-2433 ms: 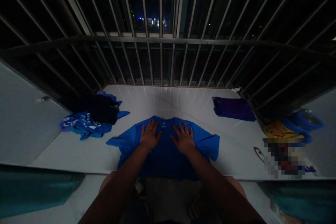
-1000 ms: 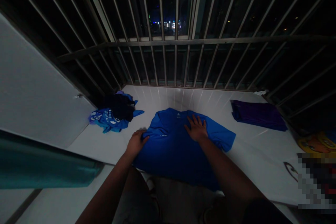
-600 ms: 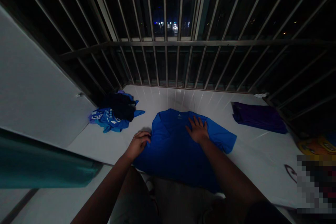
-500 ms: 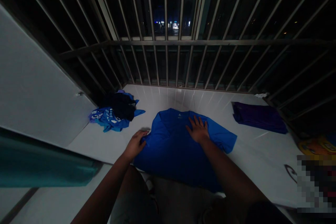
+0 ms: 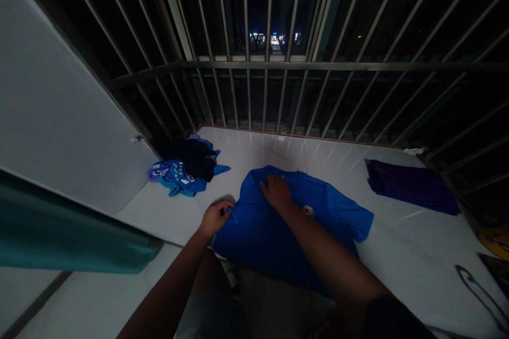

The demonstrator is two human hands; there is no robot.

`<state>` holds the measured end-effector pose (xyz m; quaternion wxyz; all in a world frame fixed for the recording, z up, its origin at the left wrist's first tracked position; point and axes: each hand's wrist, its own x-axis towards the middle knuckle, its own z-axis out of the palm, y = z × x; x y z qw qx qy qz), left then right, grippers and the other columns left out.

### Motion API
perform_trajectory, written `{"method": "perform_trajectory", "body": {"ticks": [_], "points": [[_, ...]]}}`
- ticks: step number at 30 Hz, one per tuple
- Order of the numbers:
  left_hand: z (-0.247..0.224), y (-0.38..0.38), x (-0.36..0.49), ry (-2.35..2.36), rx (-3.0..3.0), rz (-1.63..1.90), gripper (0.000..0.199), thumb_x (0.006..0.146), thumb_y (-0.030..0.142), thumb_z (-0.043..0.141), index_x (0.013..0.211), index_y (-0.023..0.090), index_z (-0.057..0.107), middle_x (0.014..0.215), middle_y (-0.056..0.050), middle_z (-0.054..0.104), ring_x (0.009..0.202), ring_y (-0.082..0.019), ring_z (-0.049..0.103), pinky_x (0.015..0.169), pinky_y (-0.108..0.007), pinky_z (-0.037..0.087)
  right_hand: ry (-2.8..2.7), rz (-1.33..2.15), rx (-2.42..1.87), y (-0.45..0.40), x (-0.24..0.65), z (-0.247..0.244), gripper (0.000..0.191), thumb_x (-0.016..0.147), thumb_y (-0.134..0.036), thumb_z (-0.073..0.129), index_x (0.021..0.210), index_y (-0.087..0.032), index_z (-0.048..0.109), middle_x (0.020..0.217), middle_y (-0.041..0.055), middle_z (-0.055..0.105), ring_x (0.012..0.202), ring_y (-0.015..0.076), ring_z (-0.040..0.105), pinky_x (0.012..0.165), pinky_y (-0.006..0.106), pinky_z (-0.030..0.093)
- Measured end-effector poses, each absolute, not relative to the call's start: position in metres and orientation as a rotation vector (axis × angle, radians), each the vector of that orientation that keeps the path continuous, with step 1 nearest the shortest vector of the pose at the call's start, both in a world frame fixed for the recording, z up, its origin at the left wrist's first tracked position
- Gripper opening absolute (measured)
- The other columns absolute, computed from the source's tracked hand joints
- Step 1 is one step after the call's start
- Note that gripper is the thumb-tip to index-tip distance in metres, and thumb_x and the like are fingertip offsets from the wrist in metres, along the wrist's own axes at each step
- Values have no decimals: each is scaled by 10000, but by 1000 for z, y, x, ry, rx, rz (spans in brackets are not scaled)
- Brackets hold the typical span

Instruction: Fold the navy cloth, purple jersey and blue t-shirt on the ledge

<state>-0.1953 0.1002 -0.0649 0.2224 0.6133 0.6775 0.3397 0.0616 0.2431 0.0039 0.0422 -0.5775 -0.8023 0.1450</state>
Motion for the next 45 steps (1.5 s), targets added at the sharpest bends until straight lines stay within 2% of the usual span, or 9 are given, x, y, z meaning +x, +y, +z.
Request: {"method": "perform_trajectory", "body": {"ticks": [5, 11, 16, 20, 23, 27, 33, 39, 45], "points": [[-67, 101, -197, 1846, 1659, 957, 258, 833, 222, 661, 1008, 246, 849, 733, 24, 667, 674, -173, 641, 687, -278, 494, -2459, 542, -1789, 245, 0, 5, 443, 1079, -438, 641, 1410, -146, 680, 1501, 240, 656, 1418, 379, 604, 1085, 439, 532], [-69, 101, -199, 1813, 1643, 968, 253, 829, 224, 660, 990, 252, 854, 734, 22, 680, 686, -174, 648, 690, -273, 496, -2461, 664, -1790, 245, 17, 2, 430, 1196, -333, 341, 1483, -114, 575, 1291, 201, 786, 1171, 275, 774, 955, 341, 561], [-71, 101, -200, 1805, 1619, 971, 254, 832, 227, 663, 996, 249, 855, 757, 15, 712, 703, -175, 657, 708, -277, 510, -2509, 745, -1836, 253, 36, -5, 468, 1203, -389, 375, 1461, -82, 615, 1356, 236, 773, 1259, 295, 761, 998, 339, 553], [-71, 101, -200, 1788, 1627, 979, 257, 834, 224, 665, 1000, 253, 860, 780, 4, 741, 692, -178, 659, 696, -282, 505, -2654, 868, -1793, 263, 45, -2, 548, 1017, -602, 754, 1333, -155, 774, 1309, 177, 814, 1215, 327, 775, 968, 340, 578], [-72, 101, -201, 1776, 1639, 979, 262, 838, 230, 659, 1002, 250, 862, 787, 1, 753, 684, -177, 653, 699, -286, 502, -2757, 944, -1721, 267, 49, 1, 455, 878, -513, 920, 1201, -201, 851, 1235, 128, 846, 1165, 301, 793, 945, 297, 575], [-73, 101, -202, 1768, 1652, 964, 260, 834, 232, 675, 1008, 249, 867, 792, -4, 766, 708, -183, 664, 719, -293, 505, -2753, 904, -1723, 267, 54, 0, 433, 1032, -486, 741, 1352, -202, 807, 1398, 135, 795, 1259, 283, 764, 985, 302, 568], [-76, 101, -202, 1709, 1683, 987, 274, 850, 188, 671, 1012, 258, 882, 949, -31, 843, 772, -185, 713, 753, -295, 527, -2742, 806, -1861, 281, 53, -3, 421, 963, -500, 810, 1218, -170, 861, 1202, 182, 846, 1168, 350, 799, 982, 372, 594], [-75, 101, -202, 1714, 1684, 953, 269, 859, 196, 678, 1013, 250, 891, 860, -25, 810, 718, -176, 681, 711, -285, 494, -2634, 621, -1845, 300, 25, -4, 558, 1079, -531, 676, 1434, -105, 728, 1455, 250, 727, 1349, 337, 711, 1079, 367, 541], [-72, 101, -200, 1763, 1668, 945, 335, 789, 134, 683, 1032, 242, 887, 767, 6, 734, 697, -160, 657, 705, -266, 472, -2630, 648, -1710, 311, 1, -7, 235, 1085, -348, 702, 1181, -165, 814, 1249, 165, 822, 1188, 271, 765, 967, 301, 525]]}}
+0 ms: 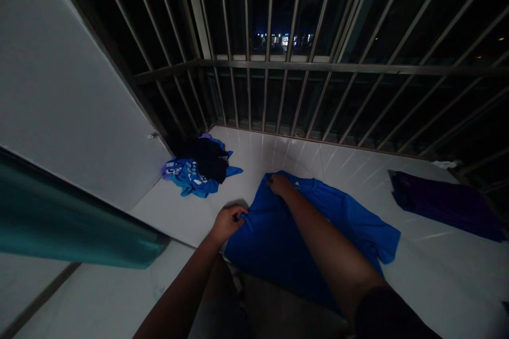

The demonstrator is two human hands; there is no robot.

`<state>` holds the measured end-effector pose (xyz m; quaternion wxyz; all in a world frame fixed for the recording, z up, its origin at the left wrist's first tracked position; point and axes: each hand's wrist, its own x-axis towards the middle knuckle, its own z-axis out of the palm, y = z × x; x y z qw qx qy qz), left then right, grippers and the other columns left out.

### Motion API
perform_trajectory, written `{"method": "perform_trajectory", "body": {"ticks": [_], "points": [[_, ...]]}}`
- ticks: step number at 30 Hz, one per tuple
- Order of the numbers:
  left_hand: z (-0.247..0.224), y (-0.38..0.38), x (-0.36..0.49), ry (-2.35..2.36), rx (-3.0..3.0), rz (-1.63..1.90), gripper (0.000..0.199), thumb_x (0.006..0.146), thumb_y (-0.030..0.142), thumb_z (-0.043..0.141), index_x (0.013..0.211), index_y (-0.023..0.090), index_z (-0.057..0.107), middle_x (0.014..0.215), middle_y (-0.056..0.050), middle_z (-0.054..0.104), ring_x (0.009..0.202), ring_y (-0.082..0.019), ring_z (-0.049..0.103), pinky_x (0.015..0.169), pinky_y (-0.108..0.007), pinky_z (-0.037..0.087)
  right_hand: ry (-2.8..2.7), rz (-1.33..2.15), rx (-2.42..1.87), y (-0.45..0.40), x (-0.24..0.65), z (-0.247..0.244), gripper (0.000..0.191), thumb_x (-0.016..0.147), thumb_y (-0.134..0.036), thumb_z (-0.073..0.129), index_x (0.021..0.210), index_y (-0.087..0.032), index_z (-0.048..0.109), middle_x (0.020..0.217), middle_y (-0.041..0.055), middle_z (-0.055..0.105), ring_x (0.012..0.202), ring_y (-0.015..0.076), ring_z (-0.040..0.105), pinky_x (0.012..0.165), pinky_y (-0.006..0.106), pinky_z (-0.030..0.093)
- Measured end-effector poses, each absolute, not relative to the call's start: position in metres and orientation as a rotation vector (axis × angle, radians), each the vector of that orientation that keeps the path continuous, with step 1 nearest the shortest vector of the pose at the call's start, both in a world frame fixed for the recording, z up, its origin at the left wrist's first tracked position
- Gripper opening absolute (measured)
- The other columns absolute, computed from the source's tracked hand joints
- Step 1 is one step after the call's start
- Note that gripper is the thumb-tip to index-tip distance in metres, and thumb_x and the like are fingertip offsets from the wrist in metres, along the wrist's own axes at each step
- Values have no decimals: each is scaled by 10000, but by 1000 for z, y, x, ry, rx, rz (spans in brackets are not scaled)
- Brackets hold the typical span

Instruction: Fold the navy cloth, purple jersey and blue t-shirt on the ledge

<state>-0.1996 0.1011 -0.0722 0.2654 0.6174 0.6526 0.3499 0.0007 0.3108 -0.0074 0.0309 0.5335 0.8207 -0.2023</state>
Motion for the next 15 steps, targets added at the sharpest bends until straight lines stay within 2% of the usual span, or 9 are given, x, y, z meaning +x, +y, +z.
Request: {"method": "perform_trajectory", "body": {"ticks": [4, 7, 10, 13, 15], "points": [[-72, 101, -199, 1745, 1678, 950, 314, 789, 137, 688, 1009, 244, 885, 745, 10, 710, 682, -159, 644, 687, -265, 467, 2639, -633, 1645, 315, -15, -8, 247, 1145, -323, 607, 1303, -185, 738, 1268, 116, 816, 1148, 208, 756, 929, 268, 507], [-69, 100, -200, 1715, 1733, 944, 307, 796, 133, 683, 1002, 242, 882, 795, -2, 746, 690, -158, 647, 684, -270, 464, 2697, -606, 1647, 311, -24, -12, 220, 1144, -321, 619, 1302, -201, 714, 1253, 88, 804, 1141, 185, 739, 937, 258, 496], [-64, 99, -200, 1660, 1797, 940, 272, 853, 148, 657, 983, 234, 879, 843, -19, 769, 706, -157, 663, 696, -274, 477, 2704, -523, 1689, 302, -26, -14, 215, 1127, -303, 631, 1278, -176, 717, 1307, 139, 759, 1159, 227, 721, 940, 300, 504], [-60, 99, -201, 1621, 1835, 939, 235, 945, 223, 642, 921, 230, 876, 840, -35, 761, 730, -163, 682, 701, -276, 483, 2713, -407, 1755, 288, -21, -7, 291, 1131, -295, 589, 1359, -141, 684, 1406, 207, 688, 1241, 303, 674, 965, 375, 518], [-59, 99, -201, 1626, 1835, 937, 263, 990, 298, 641, 881, 233, 871, 813, -35, 743, 726, -163, 678, 695, -277, 475, 2741, -338, 1774, 271, -14, -1, 335, 1147, -316, 543, 1411, -144, 657, 1440, 217, 660, 1303, 333, 628, 1001, 418, 518]]}}
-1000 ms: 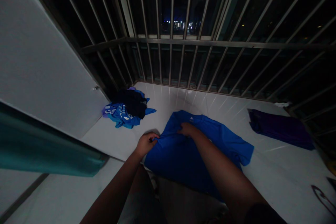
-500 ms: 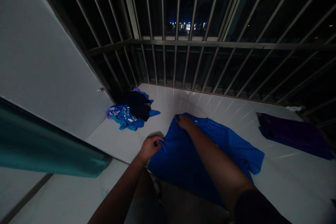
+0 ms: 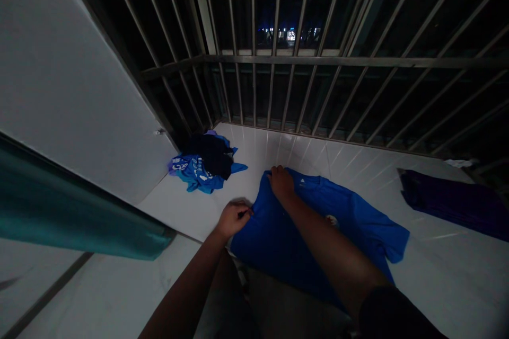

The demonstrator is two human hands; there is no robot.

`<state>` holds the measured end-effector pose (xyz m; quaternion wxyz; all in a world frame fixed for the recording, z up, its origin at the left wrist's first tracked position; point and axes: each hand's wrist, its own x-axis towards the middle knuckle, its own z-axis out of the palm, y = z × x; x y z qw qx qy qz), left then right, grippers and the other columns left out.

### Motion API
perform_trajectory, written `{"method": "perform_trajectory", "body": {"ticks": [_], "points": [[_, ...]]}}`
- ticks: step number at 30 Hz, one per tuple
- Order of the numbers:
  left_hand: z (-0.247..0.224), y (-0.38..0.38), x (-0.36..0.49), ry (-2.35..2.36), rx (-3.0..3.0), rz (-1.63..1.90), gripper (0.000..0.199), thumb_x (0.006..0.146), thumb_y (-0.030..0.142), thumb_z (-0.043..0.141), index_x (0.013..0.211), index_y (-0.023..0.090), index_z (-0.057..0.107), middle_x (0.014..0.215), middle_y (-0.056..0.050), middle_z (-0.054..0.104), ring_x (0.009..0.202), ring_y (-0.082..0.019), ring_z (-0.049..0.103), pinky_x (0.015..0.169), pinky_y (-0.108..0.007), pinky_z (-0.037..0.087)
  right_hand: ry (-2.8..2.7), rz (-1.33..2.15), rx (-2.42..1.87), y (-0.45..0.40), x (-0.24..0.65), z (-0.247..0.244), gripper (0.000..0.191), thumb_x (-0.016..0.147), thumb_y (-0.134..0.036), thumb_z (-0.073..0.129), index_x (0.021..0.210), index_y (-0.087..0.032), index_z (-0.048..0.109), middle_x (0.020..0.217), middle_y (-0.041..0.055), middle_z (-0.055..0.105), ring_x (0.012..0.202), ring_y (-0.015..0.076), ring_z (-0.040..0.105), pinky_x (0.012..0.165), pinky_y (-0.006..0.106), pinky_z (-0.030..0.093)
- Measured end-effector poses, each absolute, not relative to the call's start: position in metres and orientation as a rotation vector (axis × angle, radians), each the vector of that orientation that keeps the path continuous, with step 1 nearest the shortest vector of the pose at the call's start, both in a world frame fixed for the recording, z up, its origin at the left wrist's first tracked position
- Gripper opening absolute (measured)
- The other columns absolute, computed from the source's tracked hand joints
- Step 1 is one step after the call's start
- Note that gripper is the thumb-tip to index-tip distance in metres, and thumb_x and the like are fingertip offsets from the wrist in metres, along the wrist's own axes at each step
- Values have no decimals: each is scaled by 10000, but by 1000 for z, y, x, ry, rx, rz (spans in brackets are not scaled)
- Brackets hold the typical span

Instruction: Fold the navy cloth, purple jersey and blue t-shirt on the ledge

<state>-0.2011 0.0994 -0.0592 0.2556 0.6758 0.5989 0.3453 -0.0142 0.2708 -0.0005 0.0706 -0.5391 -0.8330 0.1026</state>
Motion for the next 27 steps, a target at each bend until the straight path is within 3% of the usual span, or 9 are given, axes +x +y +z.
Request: {"method": "perform_trajectory", "body": {"ticks": [4, 8, 11, 14, 18, 22, 24, 27], "points": [[-63, 100, -200, 1700, 1759, 924, 349, 1011, 423, 643, 793, 236, 841, 750, -22, 717, 677, -157, 642, 674, -281, 456, -2598, 217, -1378, 210, 17, 1, 336, 1151, -368, 542, 1410, -192, 665, 1418, 171, 686, 1284, 318, 627, 1038, 444, 526], [-70, 100, -201, 1721, 1683, 948, 332, 986, 475, 635, 921, 231, 851, 670, 3, 691, 609, -164, 621, 614, -277, 450, -2564, 233, -1271, 137, 85, -24, 305, 1137, -374, 567, 1363, -221, 702, 1418, 150, 708, 1308, 312, 646, 1108, 474, 521], [-72, 106, -203, 1755, 1600, 1046, 395, 987, 535, 604, 995, 218, 840, 686, -5, 717, 631, -195, 672, 625, -300, 523, -2447, 207, -1442, 103, 159, -48, 314, 1124, -377, 559, 1353, -240, 725, 1428, 153, 714, 1320, 327, 661, 1120, 504, 526], [-69, 124, -198, 1800, 1600, 1160, 404, 1019, 506, 546, 1078, 213, 818, 982, -81, 833, 899, -262, 783, 857, -401, 634, -2298, 136, -1675, 85, 236, -65, 335, 1109, -409, 552, 1323, -239, 746, 1424, 162, 716, 1316, 341, 670, 1116, 508, 537], [-62, 168, -166, 1753, 2009, 1042, 418, 1069, 396, 474, 1307, 218, 768, 1330, -129, 801, 1295, -306, 729, 1213, -502, 533, -2115, 46, -1977, 72, 314, -69, 385, 1107, -458, 516, 1310, -222, 742, 1458, 182, 686, 1318, 345, 663, 1099, 485, 555], [-64, 208, -123, 1877, 2158, 709, 621, 1092, 404, 470, 1619, 84, 538, 1646, -239, 604, 1553, -370, 560, 1313, -557, 432, -1850, 42, -2377, 81, 346, -51, 540, 1130, -533, 431, 1411, -139, 672, 1415, 233, 678, 1250, 378, 679, 980, 506, 598], [-70, 218, -109, 2015, 2119, 503, 709, 1097, 451, 473, 1660, 21, 474, 1725, -293, 491, 1631, -433, 449, 1322, -616, 392, -1695, 84, -2520, 100, 349, -39, 608, 1133, -575, 408, 1443, -109, 646, 1405, 254, 673, 1268, 404, 670, 987, 553, 593], [-79, 220, -105, 2154, 2065, 305, 782, 1103, 534, 441, 1695, 23, 443, 1796, -287, 366, 1689, -456, 330, 1352, -651, 310, -1471, 185, -2623, 137, 341, -28, 690, 1129, -656, 374, 1418, -99, 660, 1406, 284, 664, 1295, 437, 658, 1016, 639, 564]]}}
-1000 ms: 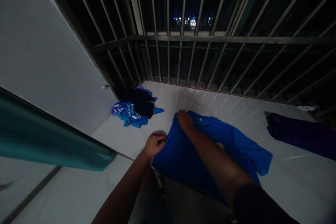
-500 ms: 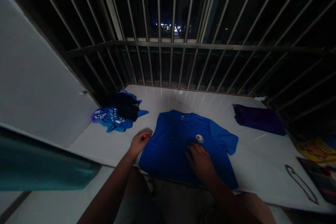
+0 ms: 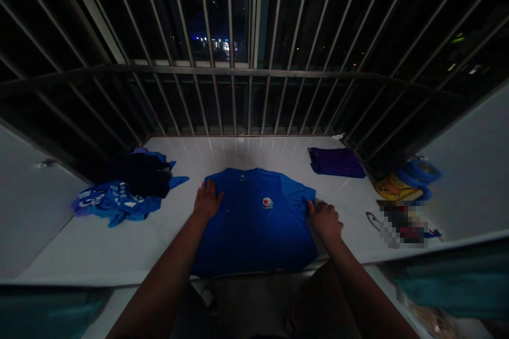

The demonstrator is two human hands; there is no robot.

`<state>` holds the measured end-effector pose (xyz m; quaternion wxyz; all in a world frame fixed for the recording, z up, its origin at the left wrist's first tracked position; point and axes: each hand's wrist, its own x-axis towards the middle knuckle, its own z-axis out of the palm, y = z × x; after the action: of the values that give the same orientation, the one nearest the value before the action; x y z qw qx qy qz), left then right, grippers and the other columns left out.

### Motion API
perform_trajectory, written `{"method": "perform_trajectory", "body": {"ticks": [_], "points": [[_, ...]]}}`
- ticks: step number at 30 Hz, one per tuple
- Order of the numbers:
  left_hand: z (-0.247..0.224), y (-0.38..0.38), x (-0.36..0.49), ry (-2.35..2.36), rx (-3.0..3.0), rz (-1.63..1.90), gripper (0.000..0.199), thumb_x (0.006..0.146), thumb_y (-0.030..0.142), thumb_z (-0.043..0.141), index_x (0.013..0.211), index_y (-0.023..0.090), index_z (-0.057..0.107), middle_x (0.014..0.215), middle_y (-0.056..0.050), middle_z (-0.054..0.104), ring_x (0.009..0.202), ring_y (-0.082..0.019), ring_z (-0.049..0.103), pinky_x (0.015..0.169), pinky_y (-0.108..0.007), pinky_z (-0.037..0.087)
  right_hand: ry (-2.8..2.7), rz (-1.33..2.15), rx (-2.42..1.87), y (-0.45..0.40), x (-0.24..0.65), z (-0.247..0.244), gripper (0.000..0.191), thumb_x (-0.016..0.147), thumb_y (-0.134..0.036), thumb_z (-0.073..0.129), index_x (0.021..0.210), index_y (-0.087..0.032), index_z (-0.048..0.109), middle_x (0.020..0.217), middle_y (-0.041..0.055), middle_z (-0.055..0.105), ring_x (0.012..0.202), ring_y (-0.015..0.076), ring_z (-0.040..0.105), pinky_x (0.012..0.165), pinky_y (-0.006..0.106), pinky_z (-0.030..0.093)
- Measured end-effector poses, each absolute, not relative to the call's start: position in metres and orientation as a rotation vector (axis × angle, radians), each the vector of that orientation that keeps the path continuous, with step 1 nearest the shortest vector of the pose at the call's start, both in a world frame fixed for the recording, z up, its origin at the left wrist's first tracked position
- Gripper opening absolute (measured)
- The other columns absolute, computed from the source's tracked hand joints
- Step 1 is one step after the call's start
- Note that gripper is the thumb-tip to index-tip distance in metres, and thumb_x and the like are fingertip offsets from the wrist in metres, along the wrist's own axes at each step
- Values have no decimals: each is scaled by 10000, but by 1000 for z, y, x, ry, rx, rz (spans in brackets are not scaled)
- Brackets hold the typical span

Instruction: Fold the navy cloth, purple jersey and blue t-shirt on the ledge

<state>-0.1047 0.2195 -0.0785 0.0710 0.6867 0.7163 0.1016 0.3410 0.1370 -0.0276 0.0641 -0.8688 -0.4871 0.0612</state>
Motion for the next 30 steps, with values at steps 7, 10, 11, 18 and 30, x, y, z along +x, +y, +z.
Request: {"method": "perform_trajectory", "body": {"ticks": [7, 10, 11, 18, 30], "points": [[-78, 216, -117, 2228, 2027, 295, 846, 1093, 649, 370, 1767, 138, 371, 1846, -189, 299, 1732, -392, 244, 1393, -661, 185, -1401, 144, -2541, 196, 311, -30, 463, 1110, -397, 480, 1333, -40, 673, 1357, 365, 667, 1292, 456, 665, 972, 606, 556], [-74, 218, -120, 2217, 2026, 284, 838, 1092, 640, 381, 1771, 149, 364, 1846, -183, 304, 1729, -385, 256, 1392, -654, 188, -1463, 187, -2469, 205, 306, -22, 423, 1143, -360, 402, 1336, -81, 654, 1207, 284, 749, 1119, 362, 739, 907, 468, 572], [-72, 218, -121, 2215, 2021, 273, 834, 1093, 638, 382, 1770, 150, 364, 1847, -181, 303, 1729, -385, 256, 1390, -658, 188, -1488, 201, -2433, 205, 304, -18, 417, 1156, -367, 385, 1353, -102, 639, 1147, 240, 772, 1051, 322, 751, 891, 419, 565], [-44, 217, -104, 2140, 2174, 562, 635, 1070, 380, 489, 1640, 107, 537, 1677, -237, 569, 1567, -412, 510, 1368, -623, 278, -2375, 69, -1804, 161, 258, -6, 348, 1094, -160, 513, 1379, -251, 691, 1375, 130, 750, 1233, 274, 684, 1044, 379, 485], [-41, 257, 46, 1633, 1988, 564, 200, 1039, 328, 713, 1172, 198, 789, 1190, -127, 847, 1110, -272, 801, 999, -359, 589, -2122, 139, -1889, 107, 311, -42, 307, 1122, -337, 531, 1293, -204, 749, 1285, 147, 757, 1188, 314, 691, 1023, 442, 538]]}}
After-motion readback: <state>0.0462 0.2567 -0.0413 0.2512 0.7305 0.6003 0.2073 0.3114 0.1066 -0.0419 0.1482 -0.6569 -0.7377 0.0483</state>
